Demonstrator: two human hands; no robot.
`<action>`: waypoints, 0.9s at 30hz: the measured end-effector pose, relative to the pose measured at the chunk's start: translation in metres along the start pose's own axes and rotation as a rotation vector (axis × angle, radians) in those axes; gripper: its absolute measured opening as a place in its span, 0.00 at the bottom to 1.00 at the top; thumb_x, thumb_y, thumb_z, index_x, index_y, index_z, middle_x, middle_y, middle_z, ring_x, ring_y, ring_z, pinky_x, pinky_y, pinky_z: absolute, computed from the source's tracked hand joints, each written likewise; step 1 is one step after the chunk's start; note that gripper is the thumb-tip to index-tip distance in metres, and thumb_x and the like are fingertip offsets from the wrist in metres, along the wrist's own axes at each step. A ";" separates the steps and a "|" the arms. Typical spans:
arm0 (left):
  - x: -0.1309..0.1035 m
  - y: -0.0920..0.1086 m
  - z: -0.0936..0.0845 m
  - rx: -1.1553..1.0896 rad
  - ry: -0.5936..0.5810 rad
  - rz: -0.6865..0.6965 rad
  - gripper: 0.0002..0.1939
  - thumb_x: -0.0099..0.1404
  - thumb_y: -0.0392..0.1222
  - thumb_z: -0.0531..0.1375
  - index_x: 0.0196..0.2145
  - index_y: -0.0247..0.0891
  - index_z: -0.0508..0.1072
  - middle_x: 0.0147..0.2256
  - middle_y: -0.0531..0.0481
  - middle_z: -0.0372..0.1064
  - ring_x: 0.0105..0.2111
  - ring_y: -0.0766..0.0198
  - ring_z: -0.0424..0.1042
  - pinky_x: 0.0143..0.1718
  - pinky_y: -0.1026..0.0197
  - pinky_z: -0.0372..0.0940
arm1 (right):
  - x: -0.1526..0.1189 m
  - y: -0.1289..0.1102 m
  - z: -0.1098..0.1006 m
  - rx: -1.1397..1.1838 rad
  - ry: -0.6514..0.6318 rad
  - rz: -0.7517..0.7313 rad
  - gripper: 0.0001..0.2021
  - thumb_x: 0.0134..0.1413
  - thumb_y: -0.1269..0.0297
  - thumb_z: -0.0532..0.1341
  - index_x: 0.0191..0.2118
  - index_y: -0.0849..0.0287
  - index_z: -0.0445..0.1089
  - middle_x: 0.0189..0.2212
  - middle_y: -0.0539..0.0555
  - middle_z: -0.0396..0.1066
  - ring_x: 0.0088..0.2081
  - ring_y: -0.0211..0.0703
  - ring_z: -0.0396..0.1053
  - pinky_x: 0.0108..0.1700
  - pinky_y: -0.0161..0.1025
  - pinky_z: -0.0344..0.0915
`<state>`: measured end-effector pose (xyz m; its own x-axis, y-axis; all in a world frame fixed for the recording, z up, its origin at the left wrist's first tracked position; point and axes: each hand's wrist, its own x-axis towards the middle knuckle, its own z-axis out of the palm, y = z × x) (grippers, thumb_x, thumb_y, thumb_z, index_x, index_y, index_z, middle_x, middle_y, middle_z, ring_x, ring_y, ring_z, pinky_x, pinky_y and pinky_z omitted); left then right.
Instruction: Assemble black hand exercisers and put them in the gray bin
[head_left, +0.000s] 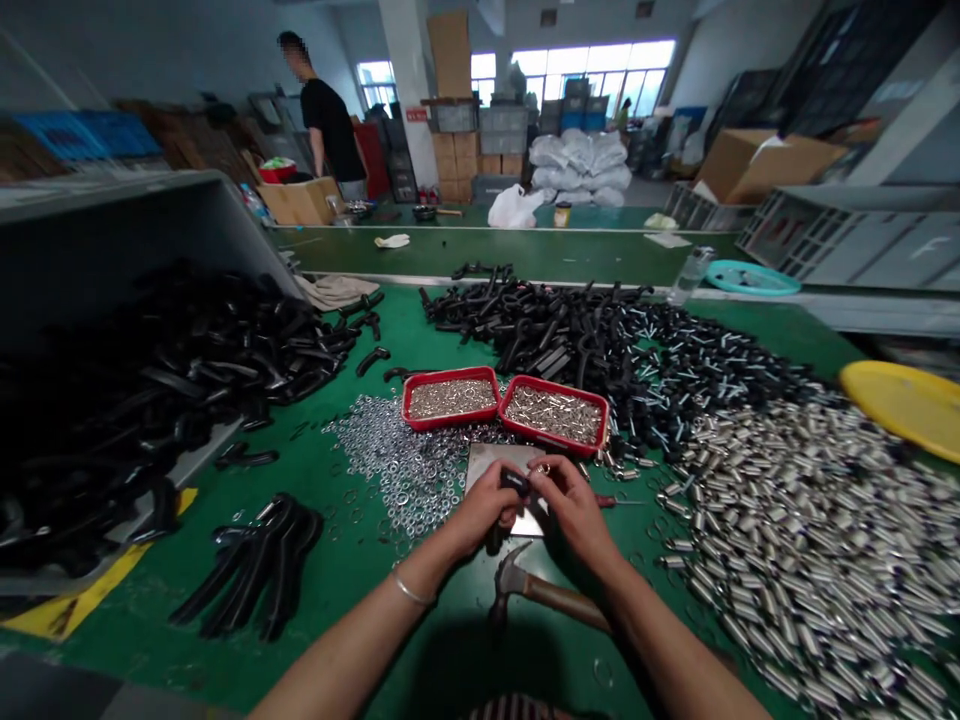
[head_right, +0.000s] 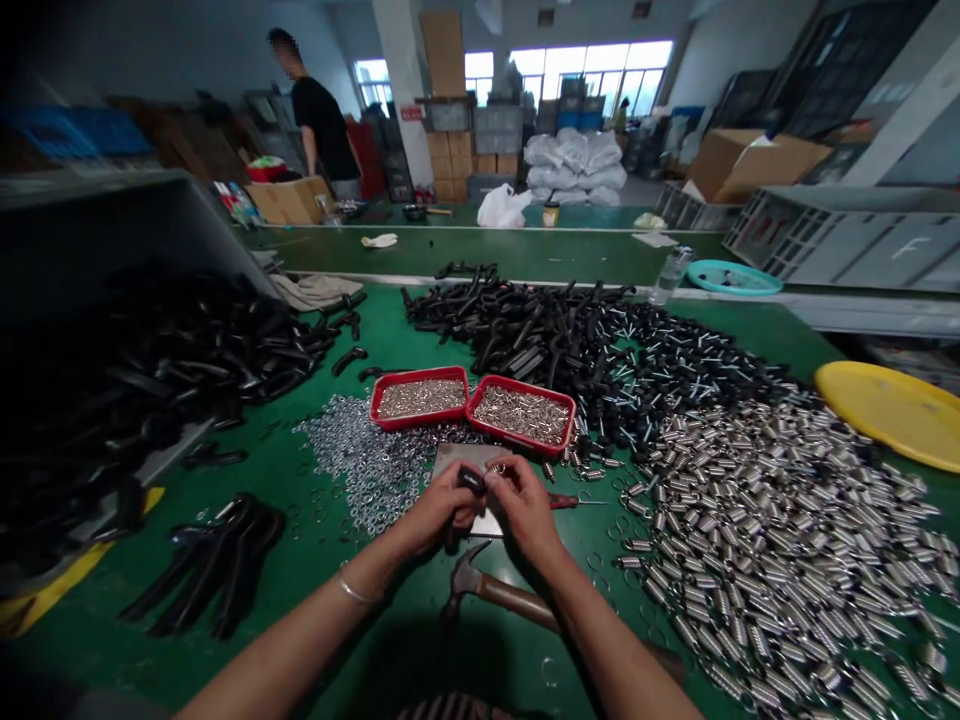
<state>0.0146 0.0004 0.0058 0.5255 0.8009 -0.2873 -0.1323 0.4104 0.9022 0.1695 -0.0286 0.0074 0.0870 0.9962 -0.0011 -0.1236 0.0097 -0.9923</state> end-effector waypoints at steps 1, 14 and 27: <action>-0.006 0.002 0.002 0.049 -0.101 -0.038 0.23 0.52 0.35 0.62 0.46 0.39 0.61 0.22 0.61 0.64 0.15 0.73 0.59 0.18 0.70 0.53 | 0.002 -0.001 -0.001 0.020 -0.038 0.024 0.12 0.54 0.54 0.67 0.39 0.56 0.72 0.37 0.50 0.72 0.36 0.41 0.68 0.40 0.37 0.65; 0.009 0.041 -0.035 -0.154 0.306 0.289 0.14 0.64 0.50 0.61 0.40 0.38 0.66 0.36 0.49 0.75 0.23 0.73 0.66 0.25 0.70 0.61 | -0.026 -0.030 -0.090 -0.999 -0.446 -0.187 0.04 0.62 0.65 0.60 0.35 0.56 0.71 0.39 0.56 0.72 0.43 0.49 0.65 0.47 0.46 0.63; 0.017 0.021 0.001 0.274 0.351 0.385 0.16 0.68 0.55 0.57 0.38 0.39 0.71 0.34 0.50 0.74 0.29 0.67 0.70 0.30 0.65 0.64 | -0.016 -0.020 -0.050 -0.286 -0.055 0.014 0.10 0.60 0.56 0.62 0.43 0.55 0.70 0.37 0.52 0.72 0.37 0.45 0.72 0.42 0.44 0.70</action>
<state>0.0223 0.0223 0.0200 0.1672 0.9855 0.0304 -0.0118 -0.0289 0.9995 0.2197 -0.0490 0.0212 0.0328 0.9993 -0.0165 0.1602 -0.0215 -0.9869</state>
